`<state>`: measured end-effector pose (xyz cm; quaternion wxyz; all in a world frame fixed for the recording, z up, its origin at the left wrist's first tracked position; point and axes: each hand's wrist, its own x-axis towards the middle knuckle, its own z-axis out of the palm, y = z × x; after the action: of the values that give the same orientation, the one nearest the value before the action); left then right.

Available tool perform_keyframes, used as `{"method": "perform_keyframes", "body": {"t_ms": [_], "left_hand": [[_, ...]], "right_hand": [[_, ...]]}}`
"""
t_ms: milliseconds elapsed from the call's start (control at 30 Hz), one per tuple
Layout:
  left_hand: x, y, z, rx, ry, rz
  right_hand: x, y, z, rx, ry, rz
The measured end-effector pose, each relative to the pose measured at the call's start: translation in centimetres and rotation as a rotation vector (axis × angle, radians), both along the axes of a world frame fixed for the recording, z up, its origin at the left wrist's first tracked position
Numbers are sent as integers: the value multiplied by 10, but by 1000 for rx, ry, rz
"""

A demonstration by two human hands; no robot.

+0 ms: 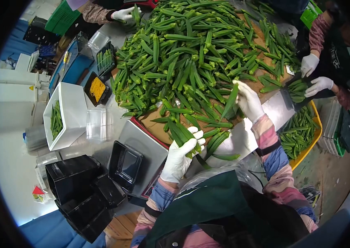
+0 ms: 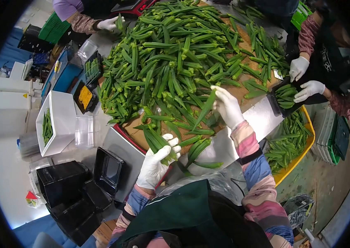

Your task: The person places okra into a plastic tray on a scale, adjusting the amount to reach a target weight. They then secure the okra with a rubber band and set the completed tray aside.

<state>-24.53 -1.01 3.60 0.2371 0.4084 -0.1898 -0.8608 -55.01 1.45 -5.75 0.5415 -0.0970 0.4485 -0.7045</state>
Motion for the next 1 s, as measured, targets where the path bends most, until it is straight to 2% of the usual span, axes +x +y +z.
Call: {"method": "perform_keyframes", "body": {"t_ms": [133,167,267,400,467,533,600,867,900,933,1000], "left_hand": [[2,2,-4,14,7,16],[2,2,-5,16,6,20],[0,1,-5,23,12,15],[-2,-1,-6,9,53,41],[-5,-3,-4,-29,43,58],[-9,-5,1,-38,64,87],[-11,-4,-2,-78,157,119],[-8,-2,0,-29,128,175],[-8,-1,-1,-17,137,201],[-7,-1,-3,-9,148,183],[-1,-3,-8,6,167,153]], "right_hand": [[-2,29,-19,60,-296,-5],[0,35,-20,1,-373,10],[23,39,-10,-16,-386,-33],[69,33,17,69,130,31],[98,30,32,10,335,2],[121,31,45,-46,916,-11],[137,34,54,-171,1110,14],[156,49,41,-270,1203,129],[153,51,42,-323,1315,189],[152,53,44,-409,1342,263],[158,57,44,-423,1352,335]]}}
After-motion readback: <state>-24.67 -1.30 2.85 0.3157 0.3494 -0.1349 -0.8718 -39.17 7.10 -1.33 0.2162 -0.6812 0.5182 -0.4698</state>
